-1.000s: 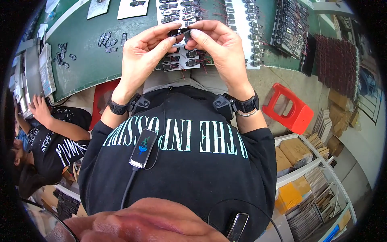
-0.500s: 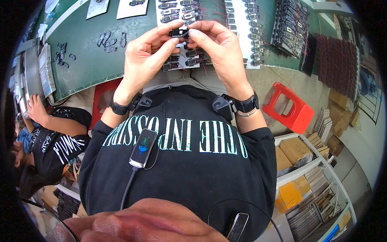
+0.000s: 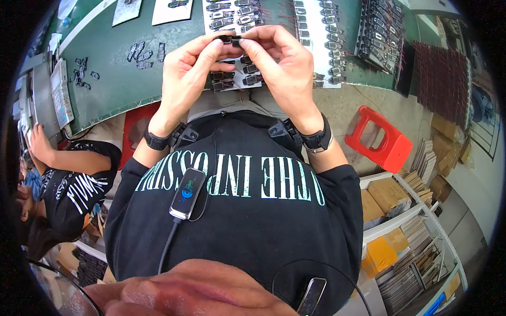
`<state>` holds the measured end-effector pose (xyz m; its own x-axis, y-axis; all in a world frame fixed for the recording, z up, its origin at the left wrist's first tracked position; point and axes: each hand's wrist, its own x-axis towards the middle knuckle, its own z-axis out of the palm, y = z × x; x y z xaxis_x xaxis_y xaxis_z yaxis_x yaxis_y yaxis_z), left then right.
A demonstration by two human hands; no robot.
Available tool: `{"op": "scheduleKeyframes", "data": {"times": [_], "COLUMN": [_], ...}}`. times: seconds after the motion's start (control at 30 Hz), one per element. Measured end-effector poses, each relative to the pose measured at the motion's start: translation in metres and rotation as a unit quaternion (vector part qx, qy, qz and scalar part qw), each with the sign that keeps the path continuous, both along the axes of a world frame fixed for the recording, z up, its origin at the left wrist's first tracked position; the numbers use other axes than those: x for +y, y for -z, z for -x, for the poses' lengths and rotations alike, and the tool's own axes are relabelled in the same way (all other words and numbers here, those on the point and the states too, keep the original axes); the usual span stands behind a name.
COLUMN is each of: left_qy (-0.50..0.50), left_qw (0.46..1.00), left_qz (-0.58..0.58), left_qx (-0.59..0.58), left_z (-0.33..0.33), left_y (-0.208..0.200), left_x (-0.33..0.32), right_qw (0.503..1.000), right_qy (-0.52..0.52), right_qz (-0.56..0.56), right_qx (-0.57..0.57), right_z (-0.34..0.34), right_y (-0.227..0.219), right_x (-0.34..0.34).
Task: The person picks up a plastic casing and a speaker by hand, joins them together, and places the assembled unit onto a white tray, repeating this process for several units.
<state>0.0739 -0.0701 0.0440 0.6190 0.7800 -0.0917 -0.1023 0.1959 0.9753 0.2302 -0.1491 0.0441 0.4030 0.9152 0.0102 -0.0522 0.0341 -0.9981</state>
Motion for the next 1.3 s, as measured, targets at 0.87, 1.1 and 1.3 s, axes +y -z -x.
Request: {"op": "scheduleKeyframes", "data": {"times": [0.87, 1.1, 1.3], "left_qy": [0.094, 0.098, 0.115], "left_qw": [0.984, 0.987, 0.989], "left_qz": [0.148, 0.131, 0.097], "left_qx": [-0.016, -0.004, -0.004], "left_z": [0.013, 0.011, 0.009], "left_y": [0.006, 0.003, 0.005], "left_x": [0.016, 0.013, 0.011], "right_qw": [0.993, 0.989, 0.972], "right_qy": [-0.088, -0.122, -0.084], "right_qz": [0.005, 0.036, 0.003], "right_qx": [-0.082, -0.077, -0.220], "right_z": [-0.005, -0.011, -0.009], "right_y": [0.013, 0.009, -0.001], "right_x": [0.019, 0.018, 0.016]}}
